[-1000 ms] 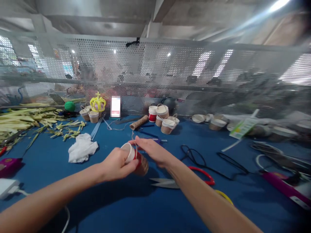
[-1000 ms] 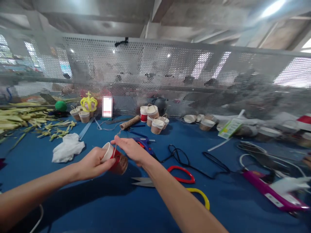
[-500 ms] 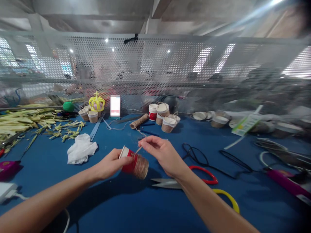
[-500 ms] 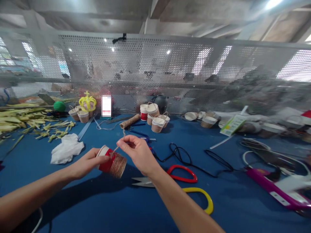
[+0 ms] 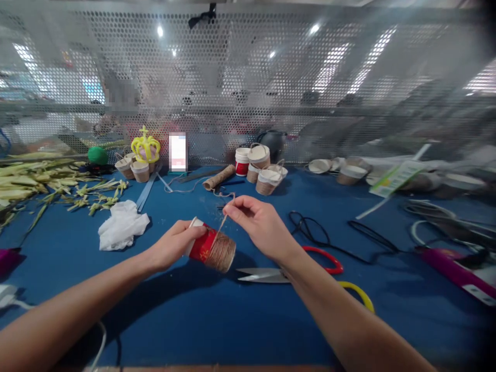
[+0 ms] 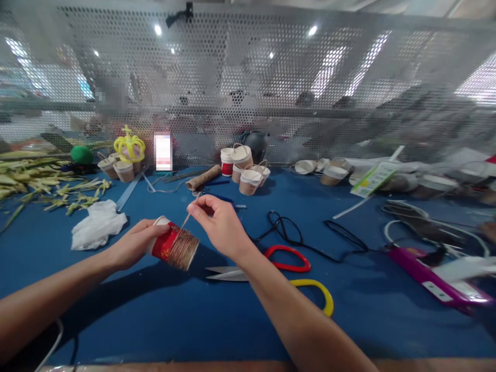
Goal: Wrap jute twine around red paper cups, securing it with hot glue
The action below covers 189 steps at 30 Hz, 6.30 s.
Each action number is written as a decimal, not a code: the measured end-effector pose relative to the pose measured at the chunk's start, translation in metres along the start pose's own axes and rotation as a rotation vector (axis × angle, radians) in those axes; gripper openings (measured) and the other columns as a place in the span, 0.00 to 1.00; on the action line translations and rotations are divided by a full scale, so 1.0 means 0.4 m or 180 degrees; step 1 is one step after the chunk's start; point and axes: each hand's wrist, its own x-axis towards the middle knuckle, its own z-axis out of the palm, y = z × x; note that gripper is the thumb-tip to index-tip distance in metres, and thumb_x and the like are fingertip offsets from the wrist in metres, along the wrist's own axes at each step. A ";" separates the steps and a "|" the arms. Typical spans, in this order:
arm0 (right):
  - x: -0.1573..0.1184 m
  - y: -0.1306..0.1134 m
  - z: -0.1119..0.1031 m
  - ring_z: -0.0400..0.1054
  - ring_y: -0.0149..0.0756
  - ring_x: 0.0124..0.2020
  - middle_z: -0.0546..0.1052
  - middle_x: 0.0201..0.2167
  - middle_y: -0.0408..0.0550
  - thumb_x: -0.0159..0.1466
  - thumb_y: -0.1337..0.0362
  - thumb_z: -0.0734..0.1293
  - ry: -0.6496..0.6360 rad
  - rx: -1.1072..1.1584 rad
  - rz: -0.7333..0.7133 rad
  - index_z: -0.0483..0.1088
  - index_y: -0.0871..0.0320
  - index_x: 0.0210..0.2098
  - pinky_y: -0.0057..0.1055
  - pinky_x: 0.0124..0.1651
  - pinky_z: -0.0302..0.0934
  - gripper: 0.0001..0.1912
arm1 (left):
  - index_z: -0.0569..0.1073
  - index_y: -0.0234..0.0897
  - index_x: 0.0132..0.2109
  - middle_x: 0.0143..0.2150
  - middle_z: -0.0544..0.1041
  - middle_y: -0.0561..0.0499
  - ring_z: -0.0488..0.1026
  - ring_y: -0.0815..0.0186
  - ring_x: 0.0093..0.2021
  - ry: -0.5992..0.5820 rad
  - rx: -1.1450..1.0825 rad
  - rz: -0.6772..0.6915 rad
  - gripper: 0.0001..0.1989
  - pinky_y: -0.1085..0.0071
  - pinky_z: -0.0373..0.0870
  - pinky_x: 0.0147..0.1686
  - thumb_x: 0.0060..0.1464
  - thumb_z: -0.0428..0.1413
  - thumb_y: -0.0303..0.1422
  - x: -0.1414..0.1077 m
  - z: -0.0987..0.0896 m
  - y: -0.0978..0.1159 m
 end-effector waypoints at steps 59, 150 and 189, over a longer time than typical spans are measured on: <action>-0.014 0.016 0.025 0.62 0.30 0.25 0.69 0.22 0.43 0.58 0.62 0.59 -0.0512 -0.0547 0.0302 0.65 0.60 0.25 0.27 0.30 0.56 0.10 | 0.63 0.32 0.24 0.21 0.57 0.56 0.50 0.74 0.21 -0.0211 0.0464 0.0389 0.18 0.77 0.49 0.21 0.50 0.46 0.43 -0.033 0.008 -0.026; -0.091 0.086 0.039 0.68 0.36 0.41 0.72 0.40 0.50 0.59 0.59 0.60 -0.0173 0.0600 0.0958 0.61 0.56 0.43 0.35 0.42 0.64 0.13 | 0.72 0.32 0.42 0.34 0.74 0.47 0.68 0.63 0.36 -0.0317 0.0498 0.0734 0.14 0.70 0.63 0.39 0.53 0.49 0.36 0.001 -0.014 -0.061; -0.025 0.014 0.074 0.66 0.28 0.29 0.73 0.29 0.46 0.55 0.63 0.62 -0.0702 -0.0001 0.0814 0.68 0.62 0.31 0.26 0.33 0.61 0.08 | 0.68 0.28 0.27 0.21 0.61 0.56 0.54 0.74 0.22 -0.0127 0.0781 0.0317 0.18 0.76 0.51 0.22 0.47 0.52 0.43 -0.003 -0.001 -0.050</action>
